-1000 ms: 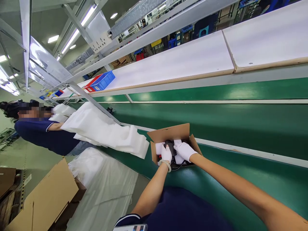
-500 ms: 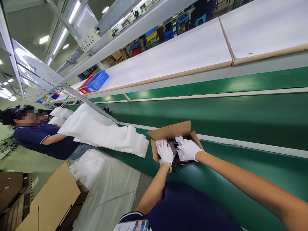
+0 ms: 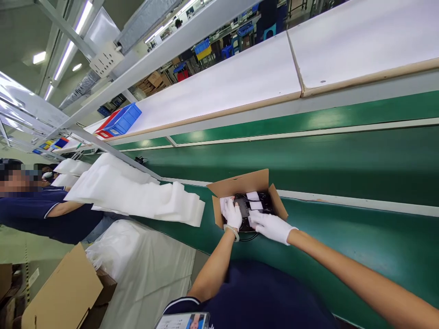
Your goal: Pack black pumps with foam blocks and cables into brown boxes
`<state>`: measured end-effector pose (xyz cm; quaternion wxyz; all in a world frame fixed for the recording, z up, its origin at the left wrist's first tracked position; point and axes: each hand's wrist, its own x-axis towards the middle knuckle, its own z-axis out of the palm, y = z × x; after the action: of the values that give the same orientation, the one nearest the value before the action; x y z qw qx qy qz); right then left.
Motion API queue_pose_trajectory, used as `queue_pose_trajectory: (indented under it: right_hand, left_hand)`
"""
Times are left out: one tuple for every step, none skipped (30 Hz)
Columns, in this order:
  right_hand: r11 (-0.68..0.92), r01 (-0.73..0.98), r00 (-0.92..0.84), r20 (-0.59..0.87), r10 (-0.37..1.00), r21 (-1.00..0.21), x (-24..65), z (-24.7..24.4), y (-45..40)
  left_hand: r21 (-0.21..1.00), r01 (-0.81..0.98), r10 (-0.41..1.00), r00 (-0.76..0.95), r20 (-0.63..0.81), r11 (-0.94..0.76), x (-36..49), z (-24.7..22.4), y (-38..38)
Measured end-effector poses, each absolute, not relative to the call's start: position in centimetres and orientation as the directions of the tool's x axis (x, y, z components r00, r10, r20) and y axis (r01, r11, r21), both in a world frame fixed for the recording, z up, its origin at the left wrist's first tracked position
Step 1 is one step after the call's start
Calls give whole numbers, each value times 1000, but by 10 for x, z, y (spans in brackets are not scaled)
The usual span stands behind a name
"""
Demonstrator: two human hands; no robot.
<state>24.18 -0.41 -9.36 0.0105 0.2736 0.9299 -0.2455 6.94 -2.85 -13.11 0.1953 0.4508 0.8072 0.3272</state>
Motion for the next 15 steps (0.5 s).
queue_pose_trajectory:
  right_hand:
    - [735, 524, -846, -166, 507, -430, 236, -92, 3]
    - [754, 532, -845, -185, 502, -384, 229, -90, 9]
    - [778, 538, -843, -206, 497, -325, 222, -89, 13]
    - [788, 555, -831, -223, 510, -266, 215, -88, 16]
    - [785, 581, -811, -232, 537, -214, 209, -89, 16]
    - [772, 612, -787, -226, 574, -171, 204, -90, 15]
    - [753, 644, -761, -213, 612, -135, 201, -93, 13]
    - [733, 672, -736, -202, 646, -106, 199, -96, 11]
    - [722, 687, -721, -194, 665, -82, 197, -99, 10]
    - [719, 692, -717, -185, 673, -65, 197, -103, 8]
    - [722, 690, -719, -174, 673, -52, 197, -106, 8]
    - [728, 684, -724, -164, 670, -47, 197, -109, 8]
    - [733, 678, -730, -154, 665, -50, 198, -111, 9]
    - [735, 675, -735, -142, 663, -59, 198, -113, 10]
    - [733, 676, -736, -129, 665, -74, 199, -115, 12]
  left_hand:
    - [698, 614, 868, -496, -22, 369, 68, -131, -28]
    - [686, 637, 885, -464, -24, 352, 67, -131, -28]
    - [666, 666, 903, -428, -30, 337, 65, -130, -28]
    - [638, 699, 921, -388, -39, 322, 63, -129, -28]
    - [605, 737, 937, -347, -46, 302, 60, -126, -28]
    - [569, 777, 954, -295, -50, 270, 57, -123, -27]
    - [530, 817, 971, -232, -54, 225, 54, -119, -26]
    - [488, 857, 986, -158, -58, 166, 52, -114, -23]
    - [436, 894, 994, -80, -68, 102, 52, -109, -20]
    - [374, 927, 995, -3, -99, 40, 52, -105, -17]
    - [298, 954, 988, 57, -145, -11, 54, -101, -12]
    - [210, 976, 977, 93, -194, -51, 57, -99, -8]
    - [117, 990, 966, 103, -239, -77, 61, -98, -3]
    - [29, 995, 957, 97, -274, -92, 66, -98, 2]
    - [-44, 995, 953, 77, -292, -94, 70, -99, 6]
